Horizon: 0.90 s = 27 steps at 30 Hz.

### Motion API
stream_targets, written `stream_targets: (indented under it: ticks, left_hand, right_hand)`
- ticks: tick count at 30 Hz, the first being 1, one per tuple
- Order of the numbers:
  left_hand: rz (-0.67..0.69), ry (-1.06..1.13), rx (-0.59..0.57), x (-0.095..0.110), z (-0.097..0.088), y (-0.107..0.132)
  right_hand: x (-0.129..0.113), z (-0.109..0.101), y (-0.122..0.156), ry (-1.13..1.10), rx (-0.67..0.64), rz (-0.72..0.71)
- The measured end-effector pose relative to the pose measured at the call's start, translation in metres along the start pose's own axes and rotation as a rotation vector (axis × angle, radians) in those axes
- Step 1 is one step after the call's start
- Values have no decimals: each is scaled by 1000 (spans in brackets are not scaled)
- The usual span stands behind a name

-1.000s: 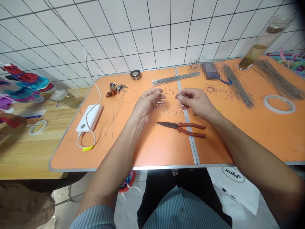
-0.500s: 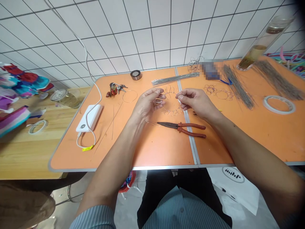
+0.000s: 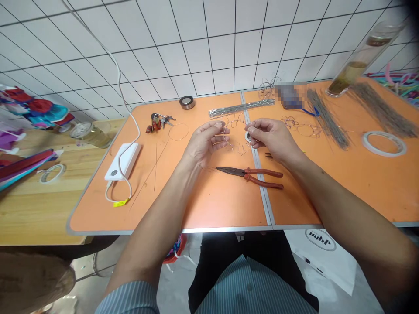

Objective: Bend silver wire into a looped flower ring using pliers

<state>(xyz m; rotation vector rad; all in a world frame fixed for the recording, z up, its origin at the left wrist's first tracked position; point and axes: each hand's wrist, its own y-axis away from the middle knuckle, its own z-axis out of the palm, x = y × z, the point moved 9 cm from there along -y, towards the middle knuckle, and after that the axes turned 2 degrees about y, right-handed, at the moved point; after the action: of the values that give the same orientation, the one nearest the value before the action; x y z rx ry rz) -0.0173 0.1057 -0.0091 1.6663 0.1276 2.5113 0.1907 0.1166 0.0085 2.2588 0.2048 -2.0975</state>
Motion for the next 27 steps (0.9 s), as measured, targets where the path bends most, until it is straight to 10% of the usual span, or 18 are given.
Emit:
stream_targets:
  ticks: [27]
  left_hand:
    - [76, -128, 127, 7, -15, -1]
  right_hand:
    - [3, 11, 4, 2, -44, 23]
